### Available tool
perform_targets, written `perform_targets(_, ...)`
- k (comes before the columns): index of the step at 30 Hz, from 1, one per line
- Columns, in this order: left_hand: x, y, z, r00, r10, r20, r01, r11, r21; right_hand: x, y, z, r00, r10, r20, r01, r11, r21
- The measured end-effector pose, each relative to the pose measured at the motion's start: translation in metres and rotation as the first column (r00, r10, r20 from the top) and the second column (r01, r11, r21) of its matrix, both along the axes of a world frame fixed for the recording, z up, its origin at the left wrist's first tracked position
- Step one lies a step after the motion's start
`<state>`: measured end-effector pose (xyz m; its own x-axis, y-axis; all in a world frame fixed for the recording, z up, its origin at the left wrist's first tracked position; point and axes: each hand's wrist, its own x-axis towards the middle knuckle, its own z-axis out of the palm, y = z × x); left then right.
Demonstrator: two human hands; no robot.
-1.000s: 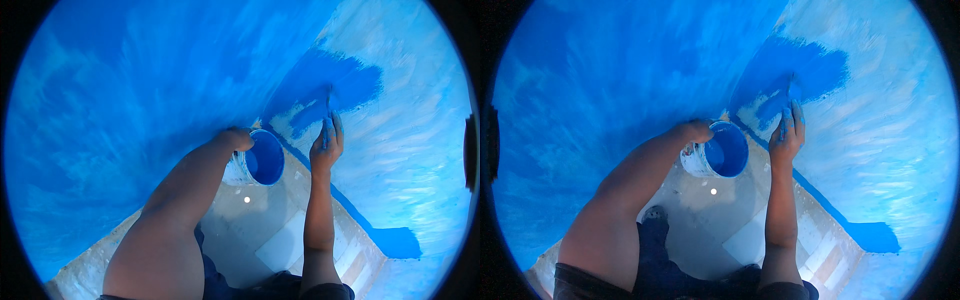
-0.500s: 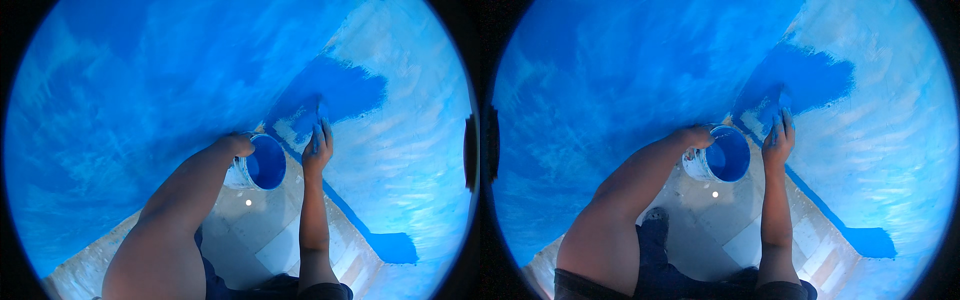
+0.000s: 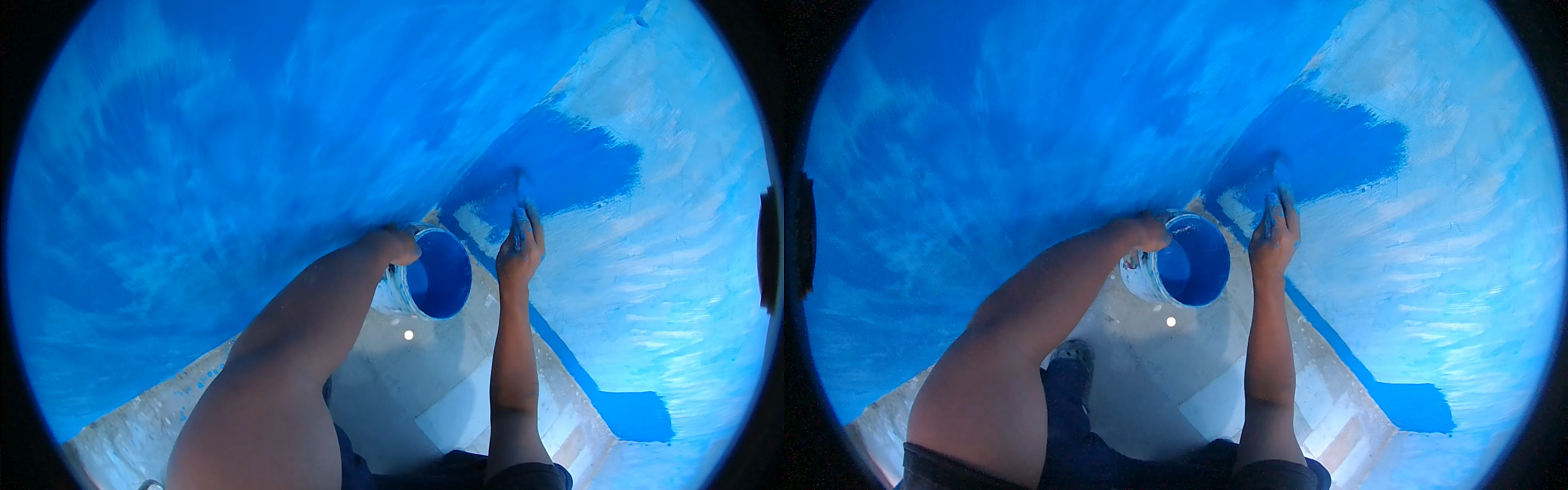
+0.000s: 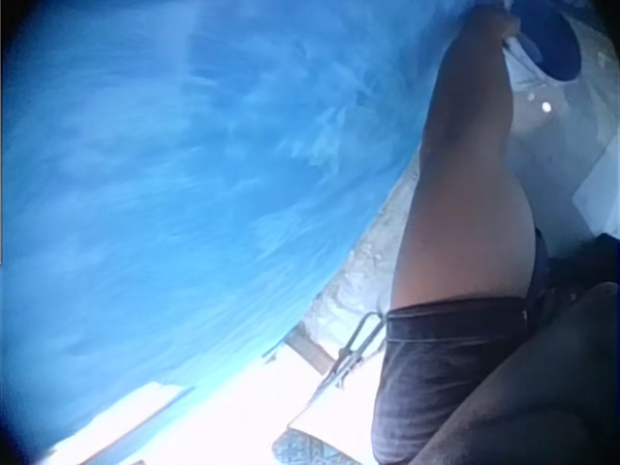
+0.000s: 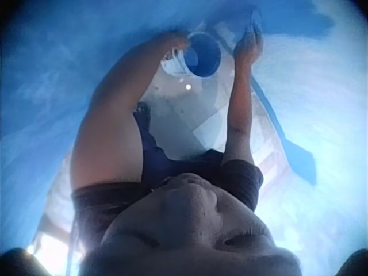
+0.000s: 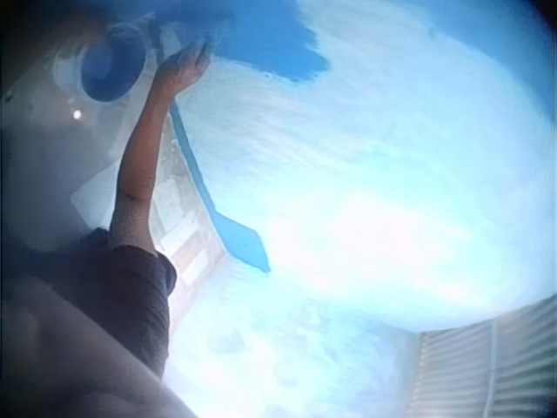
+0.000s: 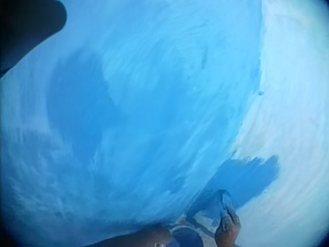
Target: The person paints the lower corner of a blue wall using a brush and a bucket of paint.
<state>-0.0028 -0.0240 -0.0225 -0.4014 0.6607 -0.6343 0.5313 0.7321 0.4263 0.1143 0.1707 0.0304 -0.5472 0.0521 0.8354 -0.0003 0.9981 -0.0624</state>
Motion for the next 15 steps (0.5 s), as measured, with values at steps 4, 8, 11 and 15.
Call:
perform_targets(4,0.006,-0.003,0.032,0.993,-0.014,0.117,0.017,1.000,-0.024,0.014,0.017,-0.038,0.982,-0.105,0.157,0.099,0.994,0.045)
perform_targets(8,0.010,-0.002,0.033,0.998,0.006,0.058,-0.005,1.000,-0.018,0.011,0.016,-0.070,0.856,-0.077,0.511,0.221,0.949,-0.226)
perform_targets(11,0.007,-0.003,0.024,0.998,0.041,0.053,-0.042,0.999,0.009,0.003,0.008,-0.048,0.915,-0.033,0.401,0.138,0.962,-0.235)
perform_targets(15,0.004,-0.003,0.030,0.981,0.116,0.153,-0.117,0.993,-0.003,-0.004,-0.005,0.006,0.999,-0.001,-0.052,0.000,1.000,-0.014)
